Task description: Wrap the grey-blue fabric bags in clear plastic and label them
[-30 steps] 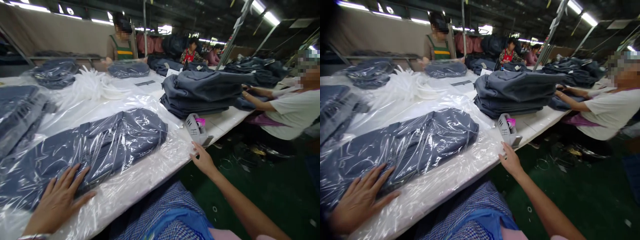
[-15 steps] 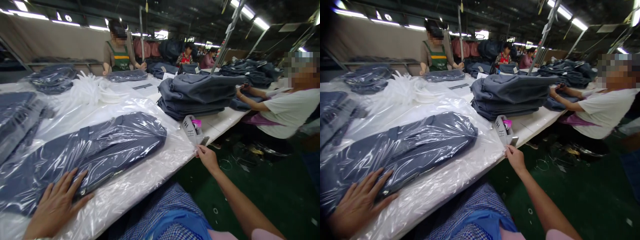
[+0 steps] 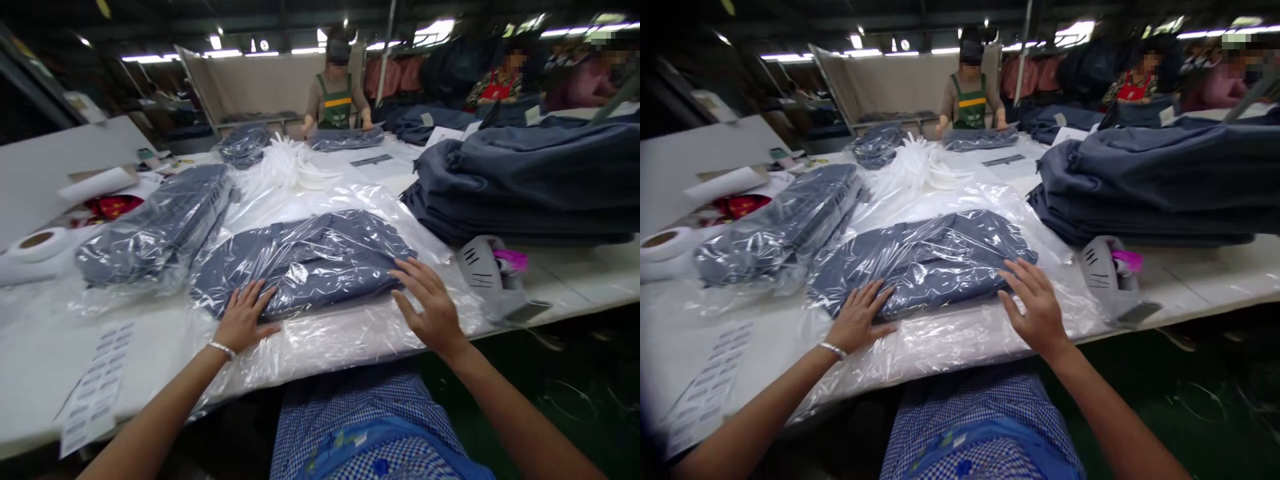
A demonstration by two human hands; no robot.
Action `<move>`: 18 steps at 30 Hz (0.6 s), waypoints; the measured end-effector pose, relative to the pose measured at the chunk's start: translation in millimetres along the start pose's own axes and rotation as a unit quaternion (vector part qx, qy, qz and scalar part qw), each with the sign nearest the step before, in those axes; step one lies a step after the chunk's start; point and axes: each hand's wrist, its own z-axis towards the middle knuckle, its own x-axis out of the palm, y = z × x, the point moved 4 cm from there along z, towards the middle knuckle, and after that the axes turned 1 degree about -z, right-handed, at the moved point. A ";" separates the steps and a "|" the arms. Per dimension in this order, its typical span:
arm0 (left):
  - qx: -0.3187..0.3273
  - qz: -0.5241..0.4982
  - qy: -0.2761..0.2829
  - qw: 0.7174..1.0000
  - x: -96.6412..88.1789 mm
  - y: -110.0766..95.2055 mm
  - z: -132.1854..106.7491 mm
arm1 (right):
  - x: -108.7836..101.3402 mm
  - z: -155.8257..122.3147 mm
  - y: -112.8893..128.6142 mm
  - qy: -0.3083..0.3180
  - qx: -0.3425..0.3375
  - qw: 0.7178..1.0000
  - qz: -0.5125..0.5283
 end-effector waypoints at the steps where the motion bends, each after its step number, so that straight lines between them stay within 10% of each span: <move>1: -0.003 -0.004 0.005 1.000 -1.4 -1.1 0.0 | 22.1 17.7 15.6 0.044 -0.051 0.998 -0.012; 9: -0.012 -0.041 0.013 0.999 -5.6 -6.9 -3.4 | 166.9 63.0 72.6 0.209 -0.279 0.937 -0.020; 18: 0.006 -0.080 -0.028 0.996 -32.0 -19.0 -10.8 | 189.0 48.7 62.6 0.235 -0.296 0.926 -0.014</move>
